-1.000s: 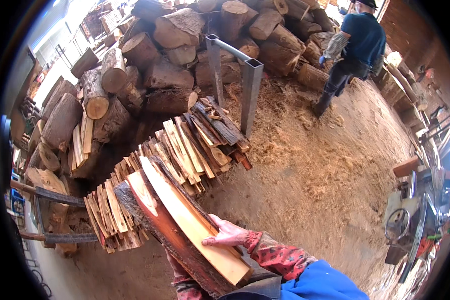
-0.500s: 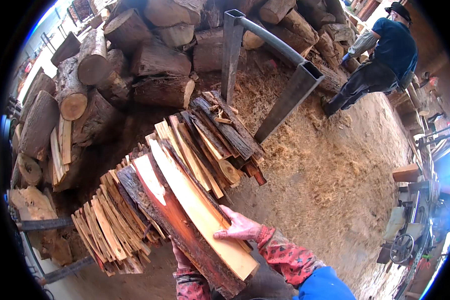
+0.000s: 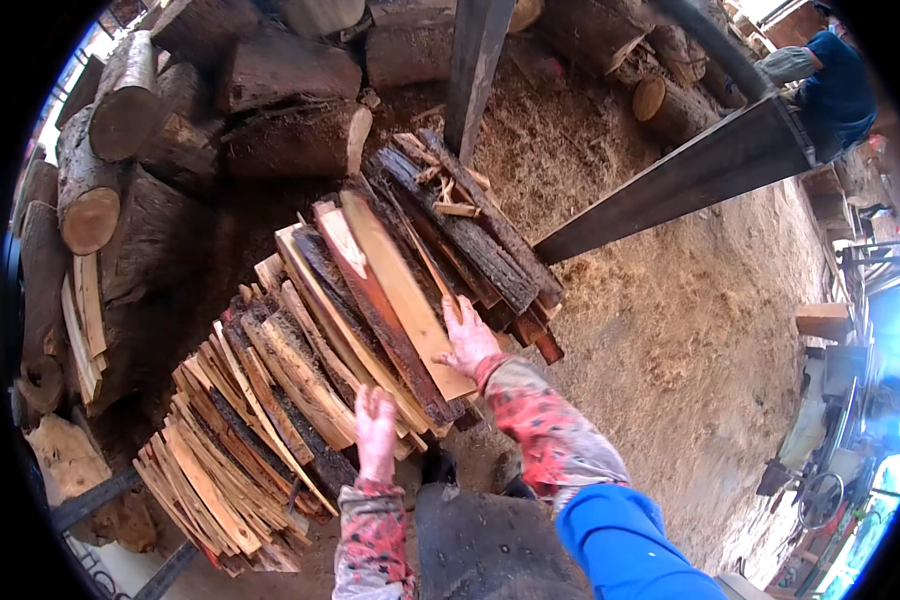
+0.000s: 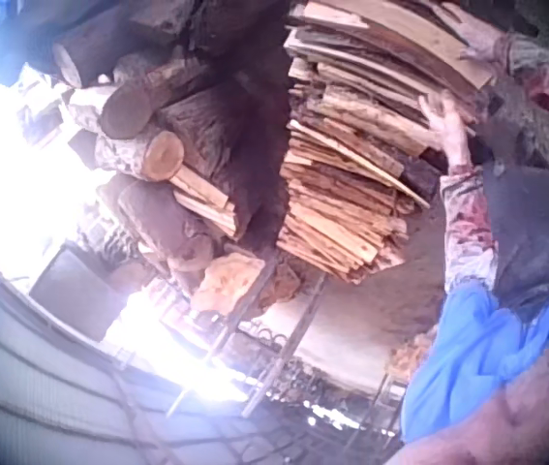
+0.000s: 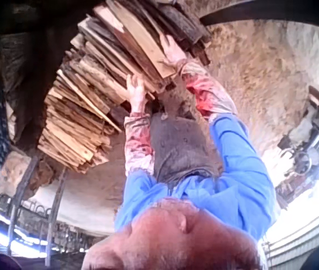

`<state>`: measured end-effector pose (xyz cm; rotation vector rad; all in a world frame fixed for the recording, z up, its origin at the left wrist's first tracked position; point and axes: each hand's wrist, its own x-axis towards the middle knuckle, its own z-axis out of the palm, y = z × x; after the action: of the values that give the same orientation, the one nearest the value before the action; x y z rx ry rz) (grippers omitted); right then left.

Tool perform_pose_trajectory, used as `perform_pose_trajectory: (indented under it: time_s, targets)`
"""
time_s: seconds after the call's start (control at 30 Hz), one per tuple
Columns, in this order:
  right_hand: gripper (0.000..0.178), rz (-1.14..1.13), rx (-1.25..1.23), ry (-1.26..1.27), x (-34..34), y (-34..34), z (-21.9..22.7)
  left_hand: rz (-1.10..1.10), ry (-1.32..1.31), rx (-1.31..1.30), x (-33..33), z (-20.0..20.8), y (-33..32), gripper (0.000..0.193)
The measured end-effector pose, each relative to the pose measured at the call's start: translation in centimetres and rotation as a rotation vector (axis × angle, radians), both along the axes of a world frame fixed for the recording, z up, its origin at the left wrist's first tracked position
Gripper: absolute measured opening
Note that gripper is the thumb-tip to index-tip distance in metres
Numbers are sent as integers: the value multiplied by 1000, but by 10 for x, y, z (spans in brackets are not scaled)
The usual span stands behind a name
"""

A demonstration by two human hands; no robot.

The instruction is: The person picks up cut wooden planks from a table saw area and stacks them in a pile. The person repeatedly lifts planks and places them onto a growing stack of lumber.

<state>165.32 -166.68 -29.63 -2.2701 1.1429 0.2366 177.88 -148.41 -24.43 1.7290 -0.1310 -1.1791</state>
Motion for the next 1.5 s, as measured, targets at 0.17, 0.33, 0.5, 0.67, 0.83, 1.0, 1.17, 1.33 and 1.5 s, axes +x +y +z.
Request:
perform_pose_trajectory:
  time_s: [0.17, 0.33, 0.5, 0.67, 0.83, 1.0, 1.17, 1.33, 1.5]
  targets:
    - [96, 3, -140, -42, 9, 27, -33, 71, 169, -94, -49, -38, 39, 82]
    - [94, 27, -40, -16, 0, 13, -17, -49, 185, -28, -56, -35, 52, 77]
    - [84, -3, -139, -61, -32, 48, 16, -173, 124, 101, -61, -18, 88, 73]
    - [66, -230, 112, -13, -129, 143, 27, -459, -31, 279, -59, 1, 135, 69]
    - [54, -315, 471, 326, -211, 245, 41, -731, -173, 389, -64, 7, 191, 73]
    - [57, -356, 608, 279, -226, 293, 64, -1008, -337, 436, -73, 22, 249, 74]
    - [59, -520, 524, 54, -218, 303, 59, -1160, -330, 631, -93, 53, 246, 85]
    - [58, -745, 518, -191, -238, 300, 100, -1304, -415, 634, -117, 43, 251, 88]
    - [57, -1053, 579, -249, -326, 358, 103, -1430, -457, 614, -140, 46, 243, 89]
